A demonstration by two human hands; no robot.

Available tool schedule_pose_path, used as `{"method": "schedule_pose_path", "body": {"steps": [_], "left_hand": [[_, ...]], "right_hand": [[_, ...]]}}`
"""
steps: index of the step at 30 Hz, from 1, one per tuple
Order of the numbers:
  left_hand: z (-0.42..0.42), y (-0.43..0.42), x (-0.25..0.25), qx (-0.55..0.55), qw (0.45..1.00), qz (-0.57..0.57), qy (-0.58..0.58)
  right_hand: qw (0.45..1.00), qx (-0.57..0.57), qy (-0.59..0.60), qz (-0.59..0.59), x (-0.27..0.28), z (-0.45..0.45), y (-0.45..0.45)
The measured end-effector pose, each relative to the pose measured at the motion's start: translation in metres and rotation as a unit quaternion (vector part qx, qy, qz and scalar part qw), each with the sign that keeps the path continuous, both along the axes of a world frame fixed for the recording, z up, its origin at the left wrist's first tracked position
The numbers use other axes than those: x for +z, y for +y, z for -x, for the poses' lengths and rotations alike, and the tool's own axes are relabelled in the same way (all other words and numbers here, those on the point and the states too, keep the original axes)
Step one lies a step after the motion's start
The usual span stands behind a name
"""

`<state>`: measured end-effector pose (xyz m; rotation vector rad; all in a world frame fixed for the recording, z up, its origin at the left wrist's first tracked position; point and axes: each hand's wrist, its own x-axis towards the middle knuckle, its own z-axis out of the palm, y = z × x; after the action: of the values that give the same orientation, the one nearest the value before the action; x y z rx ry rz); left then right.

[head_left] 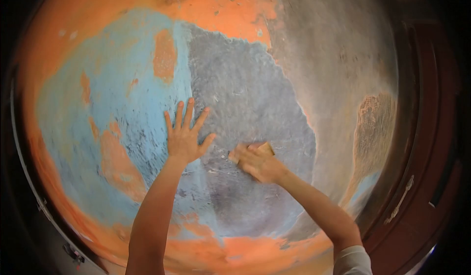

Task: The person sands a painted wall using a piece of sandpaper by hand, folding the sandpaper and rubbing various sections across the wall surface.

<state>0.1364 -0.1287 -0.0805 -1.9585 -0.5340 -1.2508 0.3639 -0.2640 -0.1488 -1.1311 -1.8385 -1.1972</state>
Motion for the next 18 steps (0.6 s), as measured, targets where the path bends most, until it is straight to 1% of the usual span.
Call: {"method": "schedule_pose_path", "body": {"steps": [1,2,3,4,5,6,7,8,9,10,11,12,13,14,15,16,17,18], "left_hand": [[0.0,0.0,-0.003,-0.002,1.0,0.005,-0.02],[0.0,0.0,-0.004,-0.003,0.999,0.008,-0.041],[-0.001,0.001,-0.005,0.003,0.999,0.005,-0.048],[-0.002,0.002,-0.006,-0.002,0.999,0.004,-0.051],[-0.002,0.002,-0.007,-0.007,0.999,0.004,-0.05],[-0.001,0.002,-0.007,-0.002,0.999,0.004,-0.049],[-0.001,0.0,-0.006,0.009,0.999,0.0,-0.049],[-0.002,-0.001,-0.006,0.017,0.999,-0.004,-0.047],[-0.001,0.001,-0.006,0.013,0.999,-0.005,-0.048],[0.0,0.004,-0.011,0.025,0.998,-0.002,-0.057],[-0.007,0.005,-0.012,0.03,0.998,-0.003,-0.06],[-0.016,0.001,-0.013,0.027,0.996,0.011,-0.082],[-0.03,-0.008,-0.017,0.026,0.994,0.029,-0.103],[-0.049,-0.019,-0.02,0.012,0.995,0.028,-0.095],[-0.067,-0.03,-0.024,0.016,0.996,0.016,-0.085],[-0.088,-0.039,-0.023,0.021,0.997,0.001,-0.075],[-0.11,-0.051,-0.019,0.014,0.997,-0.003,-0.071],[-0.136,-0.065,-0.016,0.03,0.997,-0.012,-0.067]], "right_hand": [[0.979,0.116,-0.165,0.03,0.002,-0.003,0.002],[0.976,0.102,-0.18,0.069,0.019,-0.011,-0.008],[0.974,0.106,-0.187,0.066,0.036,-0.018,-0.02],[0.995,-0.031,-0.071,0.054,0.051,-0.026,-0.032],[0.984,-0.167,0.052,0.044,0.056,-0.035,-0.04],[0.984,-0.162,0.053,0.044,0.051,-0.047,-0.043],[0.98,-0.131,0.136,-0.057,0.041,-0.061,-0.043],[0.958,-0.102,0.219,-0.156,0.03,-0.076,-0.044],[0.957,-0.105,0.218,-0.158,0.02,-0.093,-0.046],[0.997,-0.025,0.031,-0.061,0.003,-0.116,-0.053],[0.987,0.049,-0.149,0.04,-0.008,-0.137,-0.069],[0.932,-0.17,-0.002,0.321,0.029,-0.123,-0.108],[0.931,-0.185,0.019,0.316,0.017,-0.166,-0.117],[0.968,-0.154,0.18,0.085,-0.001,-0.226,-0.116],[0.955,-0.147,0.254,-0.038,-0.006,-0.256,-0.124],[0.925,-0.12,0.323,-0.16,-0.01,-0.286,-0.133],[0.903,-0.142,0.334,-0.232,-0.001,-0.304,-0.14],[0.876,-0.161,0.341,-0.301,0.006,-0.317,-0.146]]}}
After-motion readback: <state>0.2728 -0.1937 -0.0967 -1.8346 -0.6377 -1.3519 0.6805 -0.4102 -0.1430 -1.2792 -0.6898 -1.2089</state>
